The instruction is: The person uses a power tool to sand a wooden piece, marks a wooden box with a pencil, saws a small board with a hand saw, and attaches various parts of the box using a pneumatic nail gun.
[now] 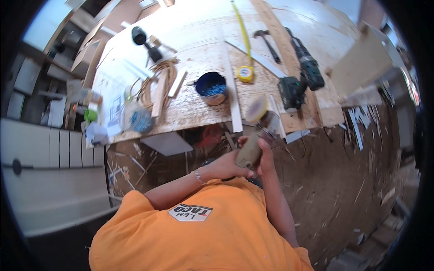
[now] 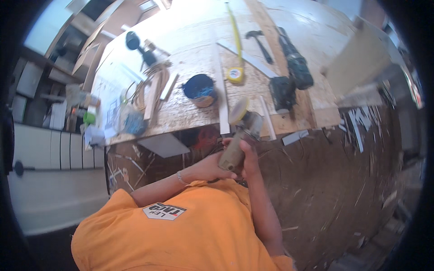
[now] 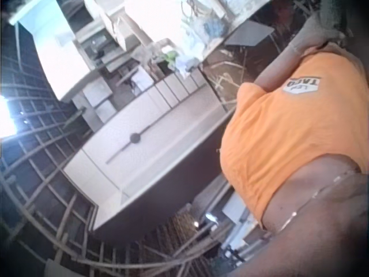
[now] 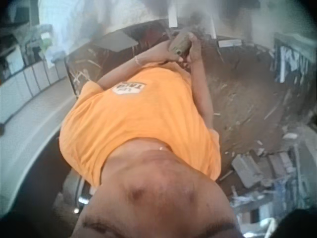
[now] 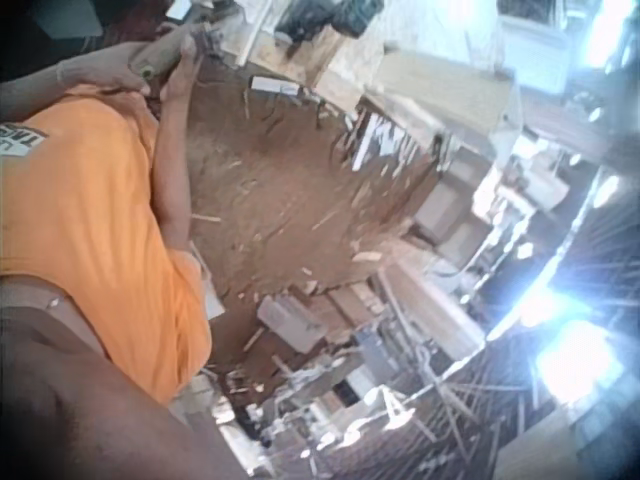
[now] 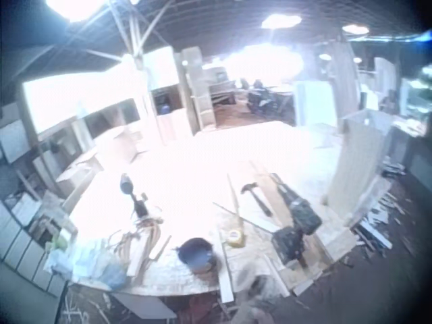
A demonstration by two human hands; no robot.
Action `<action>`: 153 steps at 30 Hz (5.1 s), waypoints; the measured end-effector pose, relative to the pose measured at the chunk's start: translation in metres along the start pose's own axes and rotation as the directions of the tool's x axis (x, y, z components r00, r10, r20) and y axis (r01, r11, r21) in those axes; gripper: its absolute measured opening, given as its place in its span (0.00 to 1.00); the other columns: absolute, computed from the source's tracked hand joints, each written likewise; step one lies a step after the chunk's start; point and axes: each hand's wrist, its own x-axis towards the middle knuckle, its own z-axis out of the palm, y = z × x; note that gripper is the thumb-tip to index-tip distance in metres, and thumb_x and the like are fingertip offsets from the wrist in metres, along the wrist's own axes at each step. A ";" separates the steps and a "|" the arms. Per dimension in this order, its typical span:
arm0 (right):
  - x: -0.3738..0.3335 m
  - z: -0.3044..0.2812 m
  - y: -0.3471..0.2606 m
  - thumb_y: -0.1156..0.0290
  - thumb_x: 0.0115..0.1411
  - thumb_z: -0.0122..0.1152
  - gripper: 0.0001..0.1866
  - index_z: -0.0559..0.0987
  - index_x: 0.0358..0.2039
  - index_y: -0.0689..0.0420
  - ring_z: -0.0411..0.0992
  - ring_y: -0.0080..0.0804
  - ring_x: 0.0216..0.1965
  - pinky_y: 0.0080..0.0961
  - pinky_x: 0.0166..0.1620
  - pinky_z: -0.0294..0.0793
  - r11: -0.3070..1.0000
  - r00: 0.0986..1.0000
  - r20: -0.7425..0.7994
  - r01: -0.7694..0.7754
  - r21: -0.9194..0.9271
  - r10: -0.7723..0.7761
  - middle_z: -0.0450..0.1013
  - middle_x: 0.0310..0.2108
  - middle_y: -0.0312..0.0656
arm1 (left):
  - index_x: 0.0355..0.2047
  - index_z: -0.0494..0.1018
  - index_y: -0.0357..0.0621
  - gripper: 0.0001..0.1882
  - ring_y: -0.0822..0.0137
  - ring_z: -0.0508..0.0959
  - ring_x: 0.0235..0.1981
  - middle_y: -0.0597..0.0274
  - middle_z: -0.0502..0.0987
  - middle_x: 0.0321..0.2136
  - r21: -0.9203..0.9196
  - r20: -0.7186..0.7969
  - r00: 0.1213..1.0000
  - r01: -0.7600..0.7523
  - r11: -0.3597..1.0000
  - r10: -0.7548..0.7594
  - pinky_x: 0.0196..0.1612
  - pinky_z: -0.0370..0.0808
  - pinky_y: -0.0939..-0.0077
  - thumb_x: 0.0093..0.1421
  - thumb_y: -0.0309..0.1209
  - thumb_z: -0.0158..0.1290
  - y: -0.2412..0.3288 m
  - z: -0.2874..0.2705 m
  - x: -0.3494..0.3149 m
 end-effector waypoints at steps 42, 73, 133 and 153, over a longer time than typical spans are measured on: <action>0.078 -0.074 -0.062 0.61 0.59 0.69 0.21 0.76 0.50 0.55 0.75 0.57 0.51 0.49 0.53 0.75 -0.267 0.713 -0.414 -0.633 -0.726 -0.566 0.74 0.48 0.54 | 0.68 0.58 0.30 0.51 0.36 0.66 0.61 0.32 0.68 0.58 0.467 -0.846 0.466 0.413 0.782 0.260 0.66 0.64 0.48 0.51 0.39 0.73 -0.064 -0.259 0.031; -0.250 -0.174 -0.304 0.70 0.68 0.66 0.18 0.75 0.55 0.61 0.81 0.28 0.37 0.25 0.37 0.84 0.741 0.595 -0.451 0.452 -0.497 -0.665 0.81 0.39 0.42 | 0.51 0.84 0.66 0.21 0.59 0.81 0.41 0.55 0.81 0.43 -0.466 -0.176 -0.111 -0.866 -0.182 0.978 0.40 0.80 0.73 0.61 0.24 0.59 0.313 0.415 0.152; 0.146 -0.057 -0.736 0.54 0.59 0.74 0.27 0.80 0.43 0.69 0.80 0.32 0.37 0.29 0.43 0.78 -0.414 0.816 0.356 0.161 -0.896 -0.455 0.82 0.37 0.48 | 0.46 0.74 0.43 0.18 0.49 0.85 0.48 0.45 0.81 0.52 0.665 -0.540 -0.334 -0.731 0.149 0.772 0.47 0.85 0.62 0.58 0.23 0.68 0.394 0.135 0.612; 0.153 -0.061 -0.730 0.52 0.63 0.71 0.30 0.77 0.52 0.66 0.80 0.33 0.41 0.27 0.47 0.77 -0.260 0.758 0.418 0.329 -0.908 -0.501 0.82 0.40 0.46 | 0.45 0.74 0.41 0.20 0.67 0.84 0.42 0.51 0.83 0.49 0.511 -0.677 -0.159 -0.804 0.303 0.719 0.48 0.82 0.71 0.56 0.25 0.71 0.401 0.139 0.602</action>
